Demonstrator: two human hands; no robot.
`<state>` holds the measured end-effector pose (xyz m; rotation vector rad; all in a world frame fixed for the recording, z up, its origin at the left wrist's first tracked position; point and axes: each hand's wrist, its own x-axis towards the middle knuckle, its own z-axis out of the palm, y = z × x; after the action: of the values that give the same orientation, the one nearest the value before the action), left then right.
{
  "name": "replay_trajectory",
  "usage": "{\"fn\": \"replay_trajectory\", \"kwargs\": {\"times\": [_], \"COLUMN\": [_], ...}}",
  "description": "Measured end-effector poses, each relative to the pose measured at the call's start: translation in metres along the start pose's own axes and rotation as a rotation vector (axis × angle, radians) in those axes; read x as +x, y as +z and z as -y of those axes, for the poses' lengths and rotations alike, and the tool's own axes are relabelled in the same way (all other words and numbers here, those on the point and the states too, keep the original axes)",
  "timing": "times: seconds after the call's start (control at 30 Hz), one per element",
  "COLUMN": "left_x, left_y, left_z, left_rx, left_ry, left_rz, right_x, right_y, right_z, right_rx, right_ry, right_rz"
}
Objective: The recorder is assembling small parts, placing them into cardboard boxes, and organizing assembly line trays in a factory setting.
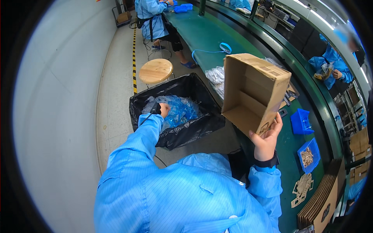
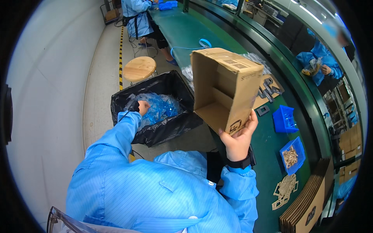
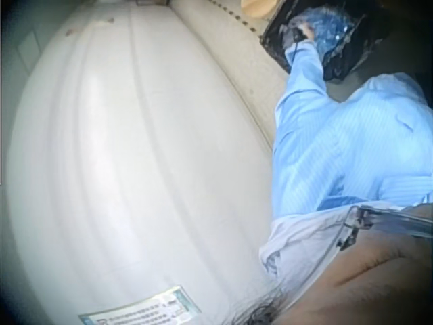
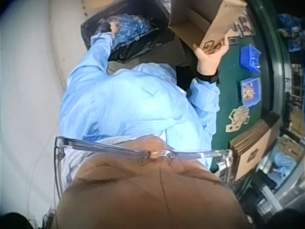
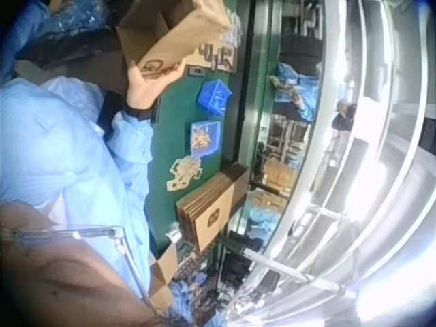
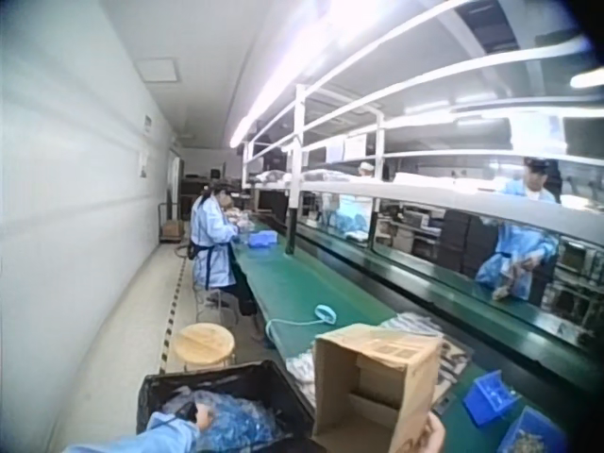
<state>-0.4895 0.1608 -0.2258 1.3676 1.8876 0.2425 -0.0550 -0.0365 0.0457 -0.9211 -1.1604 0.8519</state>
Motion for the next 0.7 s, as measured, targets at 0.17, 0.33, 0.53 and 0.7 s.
{"fn": "replay_trajectory", "kwargs": {"times": [0.17,0.33,0.53,0.7], "left_x": [0.033,-0.010,-0.036,-0.024], "left_y": [0.036,0.030,0.012,0.021], "left_z": [0.019,0.008,-0.032,0.002], "left_rx": [0.287,0.331,0.583,0.505], "left_ry": [0.295,0.769,0.356,0.661], "left_rz": [-0.394,-0.788,-0.359,-0.716], "right_x": [-0.019,-0.027,-0.030,-0.035], "right_y": [-0.029,-0.055,-0.057,-0.056], "right_z": [0.006,-0.009,-0.009,-0.009], "right_rx": [-0.023,0.130,0.361,0.414], "right_ry": [0.001,0.018,0.060,0.028], "right_rz": [-0.068,-0.256,-0.375,-0.355]}}
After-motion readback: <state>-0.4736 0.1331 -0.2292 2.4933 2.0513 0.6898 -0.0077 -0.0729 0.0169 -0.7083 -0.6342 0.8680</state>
